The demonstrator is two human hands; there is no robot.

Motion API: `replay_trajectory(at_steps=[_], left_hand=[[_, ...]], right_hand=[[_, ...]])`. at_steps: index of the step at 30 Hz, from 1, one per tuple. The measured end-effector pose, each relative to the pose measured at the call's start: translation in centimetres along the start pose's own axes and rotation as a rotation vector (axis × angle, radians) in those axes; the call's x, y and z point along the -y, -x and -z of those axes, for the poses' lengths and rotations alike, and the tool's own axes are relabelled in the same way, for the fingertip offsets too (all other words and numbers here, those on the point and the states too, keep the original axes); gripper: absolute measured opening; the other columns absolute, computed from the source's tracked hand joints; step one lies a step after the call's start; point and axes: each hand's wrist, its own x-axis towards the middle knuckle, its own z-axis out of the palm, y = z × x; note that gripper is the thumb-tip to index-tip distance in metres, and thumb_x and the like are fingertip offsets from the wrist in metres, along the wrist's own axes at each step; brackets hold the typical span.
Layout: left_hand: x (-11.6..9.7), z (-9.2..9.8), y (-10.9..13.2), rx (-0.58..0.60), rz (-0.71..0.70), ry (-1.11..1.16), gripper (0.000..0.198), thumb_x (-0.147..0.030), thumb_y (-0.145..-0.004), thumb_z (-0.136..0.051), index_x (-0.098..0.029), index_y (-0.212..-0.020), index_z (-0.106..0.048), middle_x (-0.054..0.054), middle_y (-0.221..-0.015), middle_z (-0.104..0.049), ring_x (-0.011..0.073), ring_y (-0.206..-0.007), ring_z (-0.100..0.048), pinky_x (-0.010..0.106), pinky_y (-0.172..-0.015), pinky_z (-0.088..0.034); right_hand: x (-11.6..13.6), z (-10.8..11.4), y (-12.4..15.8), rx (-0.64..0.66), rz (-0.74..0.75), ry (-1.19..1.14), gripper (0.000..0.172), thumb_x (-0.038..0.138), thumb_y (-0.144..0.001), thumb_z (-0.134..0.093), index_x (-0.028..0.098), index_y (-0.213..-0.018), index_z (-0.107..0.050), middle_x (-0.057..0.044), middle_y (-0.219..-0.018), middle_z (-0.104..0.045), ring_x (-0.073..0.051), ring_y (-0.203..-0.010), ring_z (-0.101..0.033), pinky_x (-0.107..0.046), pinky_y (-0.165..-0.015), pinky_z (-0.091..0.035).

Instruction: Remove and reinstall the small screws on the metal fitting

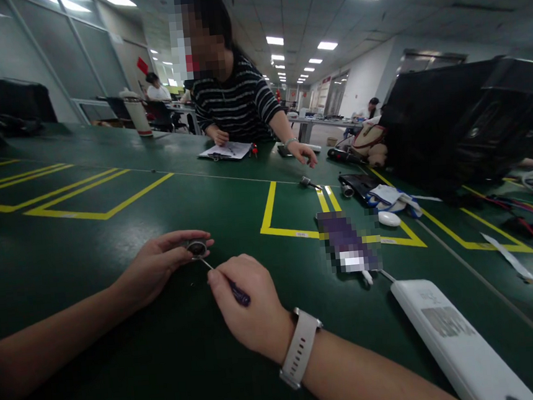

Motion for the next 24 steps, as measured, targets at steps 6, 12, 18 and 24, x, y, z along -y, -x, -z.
replay_trajectory(at_steps=[6, 12, 18, 24], left_hand=[[0.06, 0.13, -0.03, 0.005, -0.008, -0.005, 0.033, -0.019, -0.053, -0.069, -0.016, -0.087, -0.069, 0.009, -0.093, -0.072, 0.0244, -0.088, -0.065, 0.036, -0.081, -0.05], [0.11, 0.31, -0.06, 0.048, -0.008, -0.003, 0.032, -0.017, -0.056, -0.069, -0.017, -0.088, -0.069, 0.009, -0.096, -0.072, 0.0241, -0.09, -0.065, 0.036, -0.083, -0.049], [0.4, 0.41, -0.23, 0.07, -0.017, -0.011, 0.029, -0.017, -0.059, -0.07, -0.017, -0.088, -0.068, 0.008, -0.095, -0.072, 0.0222, -0.089, -0.066, 0.033, -0.083, -0.049], [0.57, 0.41, -0.36, 0.077, -0.02, -0.029, 0.026, -0.019, -0.063, -0.069, -0.017, -0.088, -0.068, 0.008, -0.094, -0.072, 0.0235, -0.095, -0.065, 0.032, -0.084, -0.049]], right_hand=[[-0.36, -0.24, -0.26, 0.086, 0.06, 0.016, 0.012, 0.019, -0.088, -0.048, 0.02, -0.088, -0.06, -0.003, -0.084, -0.063, -0.015, -0.08, -0.056, -0.03, -0.075, -0.044], [-0.72, -0.44, -0.43, 0.137, 0.085, 0.045, 0.012, 0.019, -0.087, -0.051, 0.02, -0.093, -0.06, -0.003, -0.089, -0.064, -0.015, -0.084, -0.057, -0.031, -0.078, -0.045], [-0.66, -0.43, -0.42, 0.16, 0.116, 0.064, 0.015, 0.017, -0.086, -0.052, 0.02, -0.097, -0.061, -0.005, -0.094, -0.064, -0.016, -0.089, -0.058, -0.033, -0.081, -0.045], [-0.47, -0.49, -0.35, 0.17, 0.149, 0.088, 0.016, 0.016, -0.086, -0.051, 0.02, -0.096, -0.062, -0.005, -0.095, -0.064, -0.016, -0.09, -0.058, -0.032, -0.083, -0.045]])
